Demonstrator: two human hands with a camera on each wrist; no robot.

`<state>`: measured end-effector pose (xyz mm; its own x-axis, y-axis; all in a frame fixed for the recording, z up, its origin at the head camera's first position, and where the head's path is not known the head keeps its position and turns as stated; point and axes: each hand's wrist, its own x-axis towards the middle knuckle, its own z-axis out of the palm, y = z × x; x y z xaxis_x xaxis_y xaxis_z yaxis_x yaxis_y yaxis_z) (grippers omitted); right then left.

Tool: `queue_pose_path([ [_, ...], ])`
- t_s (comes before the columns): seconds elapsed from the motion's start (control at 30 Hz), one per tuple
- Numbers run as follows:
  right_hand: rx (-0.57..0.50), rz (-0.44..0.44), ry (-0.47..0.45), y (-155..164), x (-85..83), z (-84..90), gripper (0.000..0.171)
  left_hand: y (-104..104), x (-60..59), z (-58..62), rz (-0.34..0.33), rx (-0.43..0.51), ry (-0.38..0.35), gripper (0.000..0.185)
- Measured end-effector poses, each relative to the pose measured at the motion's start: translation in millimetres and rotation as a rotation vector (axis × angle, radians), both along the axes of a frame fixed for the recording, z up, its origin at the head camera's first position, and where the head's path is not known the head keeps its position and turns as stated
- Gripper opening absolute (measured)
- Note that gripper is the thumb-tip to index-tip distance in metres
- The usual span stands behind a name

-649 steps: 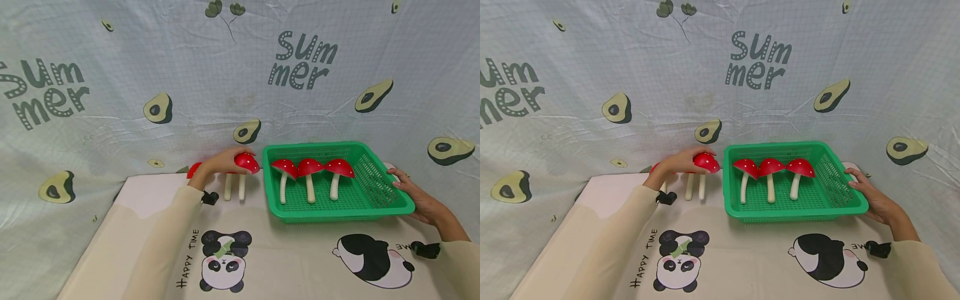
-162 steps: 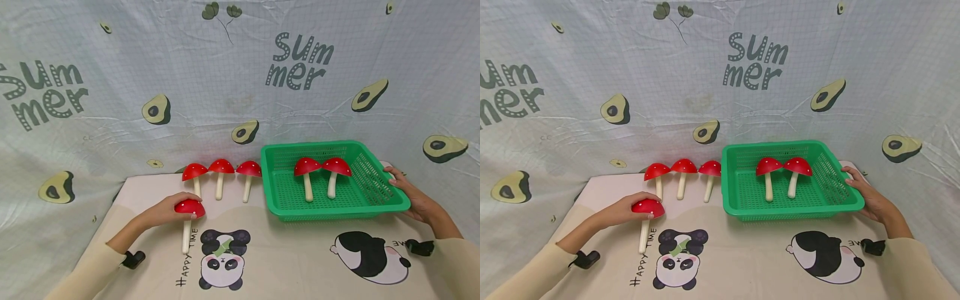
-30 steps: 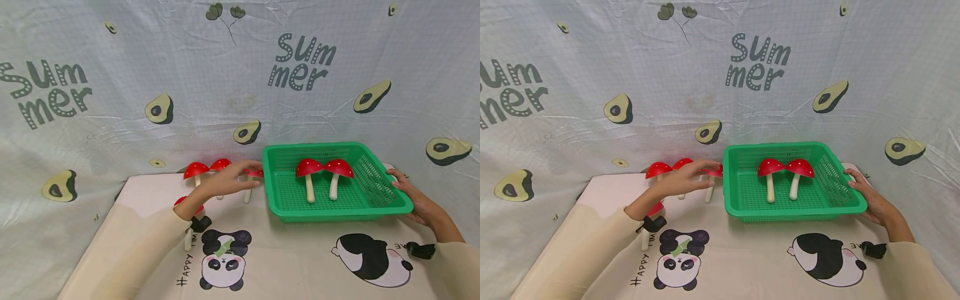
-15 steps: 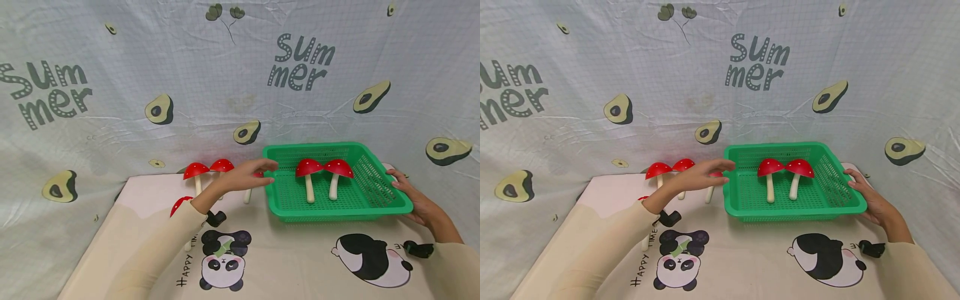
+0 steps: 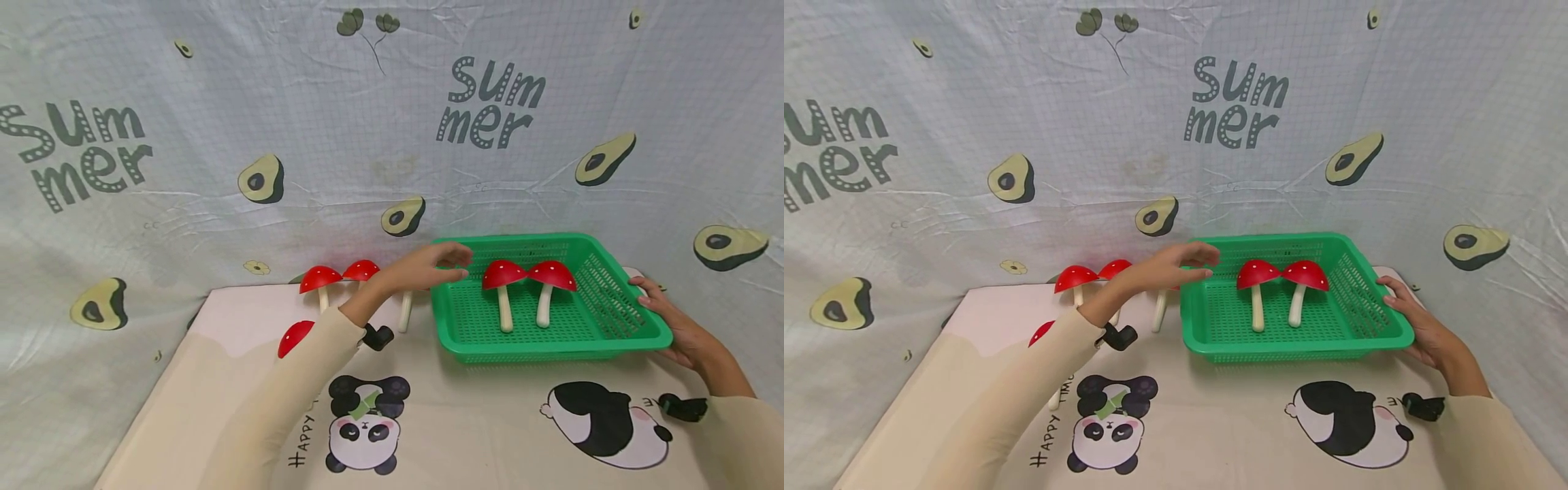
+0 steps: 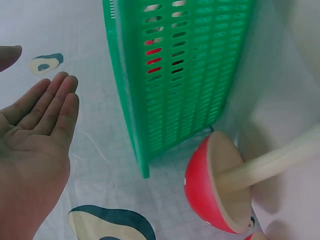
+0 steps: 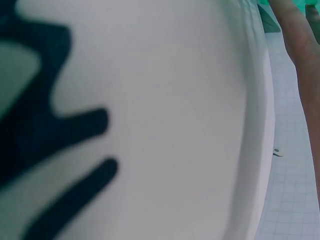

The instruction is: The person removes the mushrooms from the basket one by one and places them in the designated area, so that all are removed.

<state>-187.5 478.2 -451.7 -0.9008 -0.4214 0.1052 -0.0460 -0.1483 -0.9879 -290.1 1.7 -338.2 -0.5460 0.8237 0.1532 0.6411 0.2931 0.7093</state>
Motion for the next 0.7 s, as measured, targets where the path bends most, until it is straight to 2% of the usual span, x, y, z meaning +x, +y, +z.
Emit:
queue_pose_path([
  [0.23,0.018,-0.020,-0.009,-2,0.3,2.4,0.036,19,-9.6,8.3,0.025,-0.003,-0.020,0.044],
  [0.4,0.020,-0.021,-0.018,-3,-2.4,3.1,0.036,30,-19.2,10.1,0.052,-0.051,-0.010,0.040],
  [0.7,-0.007,-0.003,-0.030,1,-4.1,2.5,0.036,55,-37.9,13.9,0.042,-0.104,-0.044,0.041],
])
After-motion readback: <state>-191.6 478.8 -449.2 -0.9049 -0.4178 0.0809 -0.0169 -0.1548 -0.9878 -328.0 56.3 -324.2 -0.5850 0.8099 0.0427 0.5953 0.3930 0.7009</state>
